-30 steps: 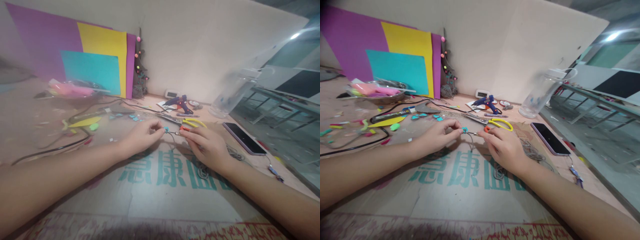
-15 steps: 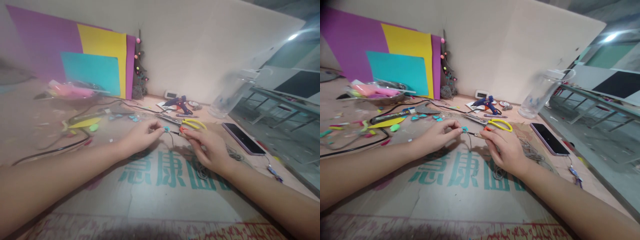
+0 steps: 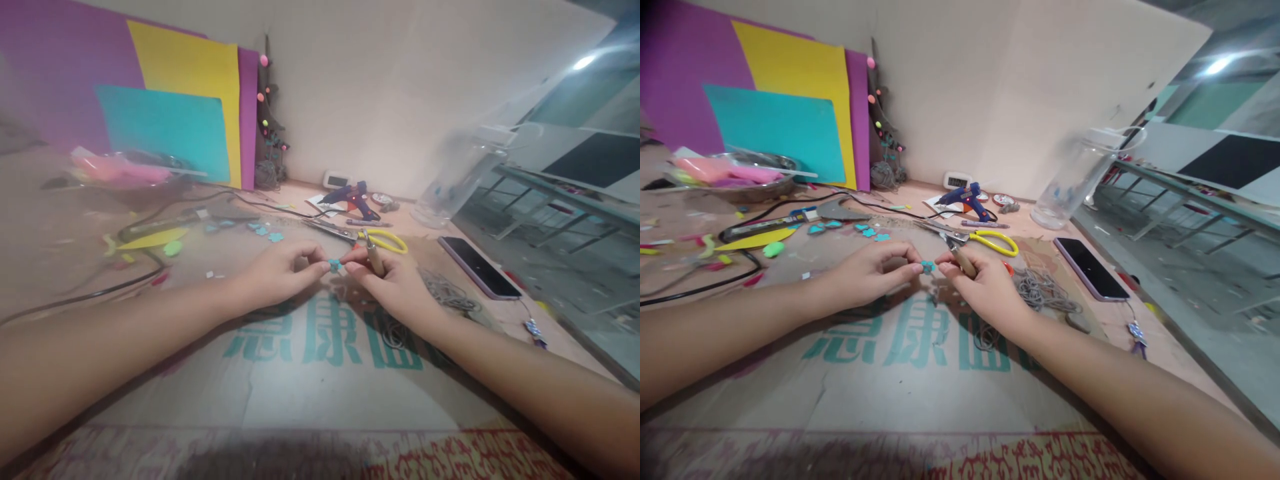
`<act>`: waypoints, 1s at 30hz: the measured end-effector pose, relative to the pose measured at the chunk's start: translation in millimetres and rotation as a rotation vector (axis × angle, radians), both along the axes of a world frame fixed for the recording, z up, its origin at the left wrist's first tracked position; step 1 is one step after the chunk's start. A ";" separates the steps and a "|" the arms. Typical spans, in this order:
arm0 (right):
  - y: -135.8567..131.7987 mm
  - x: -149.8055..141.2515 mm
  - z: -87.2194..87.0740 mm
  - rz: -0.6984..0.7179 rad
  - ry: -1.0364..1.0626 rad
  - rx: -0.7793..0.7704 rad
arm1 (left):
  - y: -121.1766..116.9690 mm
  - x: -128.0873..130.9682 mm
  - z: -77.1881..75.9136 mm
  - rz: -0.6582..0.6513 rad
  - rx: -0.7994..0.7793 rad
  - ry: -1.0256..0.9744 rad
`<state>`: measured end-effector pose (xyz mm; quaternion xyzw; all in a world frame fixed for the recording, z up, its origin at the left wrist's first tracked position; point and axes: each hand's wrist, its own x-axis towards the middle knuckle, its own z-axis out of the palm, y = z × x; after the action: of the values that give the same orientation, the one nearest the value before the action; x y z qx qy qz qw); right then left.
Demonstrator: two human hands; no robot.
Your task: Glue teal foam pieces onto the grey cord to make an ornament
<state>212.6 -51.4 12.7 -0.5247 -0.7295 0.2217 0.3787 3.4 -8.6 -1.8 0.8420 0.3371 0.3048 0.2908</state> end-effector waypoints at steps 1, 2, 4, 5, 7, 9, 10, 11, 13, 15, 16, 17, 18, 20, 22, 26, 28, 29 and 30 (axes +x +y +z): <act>-0.6 -1.4 -1.0 0.010 -0.001 -0.011 | 0.0 0.0 -0.3 0.002 -0.004 0.004; -1.4 -2.7 -1.7 0.015 0.001 -0.027 | -0.2 0.0 -0.5 0.004 -0.009 0.008; -2.9 -4.6 -2.7 0.016 0.004 -0.075 | -0.8 0.1 -0.6 0.001 -0.031 0.015; -3.5 -5.2 -3.0 0.015 -0.004 -0.097 | -1.2 0.1 -0.6 -0.004 -0.044 0.017; -4.4 -5.7 -3.2 0.017 -0.032 -0.122 | -1.8 0.2 -0.5 -0.015 -0.057 0.014; -4.9 -5.7 -3.2 0.029 -0.039 -0.132 | -2.0 0.3 -0.4 -0.014 -0.045 0.008; -5.1 -5.6 -3.2 0.034 -0.025 -0.140 | -2.0 0.4 -0.3 -0.011 -0.033 0.005; -5.4 -5.6 -3.2 0.038 -0.004 -0.151 | -2.0 0.5 -0.1 -0.008 -0.022 0.002; -5.7 -5.7 -3.4 0.047 0.022 -0.169 | -2.0 0.8 0.5 -0.010 -0.014 -0.001; -5.8 -5.9 -3.8 0.045 0.024 -0.165 | -2.4 0.9 1.3 -0.009 -0.012 -0.005; -5.8 -6.1 -4.0 0.045 0.021 -0.160 | -2.6 1.0 1.7 -0.008 -0.014 -0.004; -5.7 -6.2 -4.1 0.047 0.015 -0.155 | -2.9 0.9 2.1 -0.010 -0.014 -0.002; -5.5 -6.3 -4.2 0.050 0.008 -0.148 | -3.2 0.9 2.4 -0.012 -0.011 -0.002; -5.1 -6.3 -4.2 0.062 -0.010 -0.134 | -3.7 0.7 2.9 -0.022 -0.002 -0.004; -4.7 -6.1 -4.2 0.065 -0.027 -0.119 | -4.2 0.7 3.2 -0.032 0.001 -0.006; -4.2 -5.8 -5.3 0.070 -0.032 -0.123 | -5.1 1.6 3.4 -0.046 -0.016 -0.009; -3.9 -5.8 -6.3 0.082 -0.009 -0.145 | -5.6 2.4 3.1 -0.052 -0.013 -0.007; -3.8 -5.9 -6.7 0.088 0.006 -0.157 | -5.8 2.7 3.0 -0.056 -0.008 -0.004; -3.8 -6.1 -6.8 0.090 0.018 -0.164 | -5.9 2.9 2.8 -0.059 -0.003 -0.001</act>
<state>206.4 -55.2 5.8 -0.5186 -0.7283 0.3022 0.3306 6.3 -14.5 1.0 0.8510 0.3122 0.2959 0.3012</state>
